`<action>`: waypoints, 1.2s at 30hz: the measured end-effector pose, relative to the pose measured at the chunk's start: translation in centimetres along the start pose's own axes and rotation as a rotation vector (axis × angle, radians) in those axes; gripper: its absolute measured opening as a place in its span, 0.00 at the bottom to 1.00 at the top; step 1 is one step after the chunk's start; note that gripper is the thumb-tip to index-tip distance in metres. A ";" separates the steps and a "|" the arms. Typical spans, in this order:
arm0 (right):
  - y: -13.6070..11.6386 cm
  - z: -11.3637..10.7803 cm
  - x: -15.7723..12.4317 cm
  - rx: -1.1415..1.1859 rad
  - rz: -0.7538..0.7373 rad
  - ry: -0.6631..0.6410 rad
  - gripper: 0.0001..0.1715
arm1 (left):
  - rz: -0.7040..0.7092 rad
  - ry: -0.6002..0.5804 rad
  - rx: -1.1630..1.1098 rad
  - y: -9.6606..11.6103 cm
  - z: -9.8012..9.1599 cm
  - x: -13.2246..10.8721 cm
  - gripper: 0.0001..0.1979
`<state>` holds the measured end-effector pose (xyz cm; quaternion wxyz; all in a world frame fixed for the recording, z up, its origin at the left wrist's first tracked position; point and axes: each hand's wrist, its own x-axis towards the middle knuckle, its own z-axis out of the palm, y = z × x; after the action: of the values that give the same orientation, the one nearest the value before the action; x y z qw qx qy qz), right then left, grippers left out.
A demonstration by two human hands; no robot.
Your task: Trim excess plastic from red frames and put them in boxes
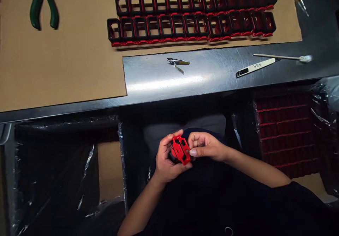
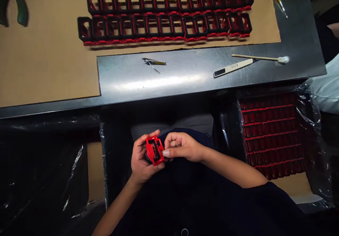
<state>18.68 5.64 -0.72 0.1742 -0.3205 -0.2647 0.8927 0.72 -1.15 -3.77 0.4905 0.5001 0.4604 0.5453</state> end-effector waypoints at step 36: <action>0.4 -0.7 0.9 0.118 0.042 -0.026 0.21 | -0.021 -0.021 -0.003 0.1 0.1 0.8 0.40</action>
<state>18.44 5.96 -1.84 0.1706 -0.3037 -0.2070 0.9142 0.75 -0.40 -3.57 0.5018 0.5004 0.4596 0.5354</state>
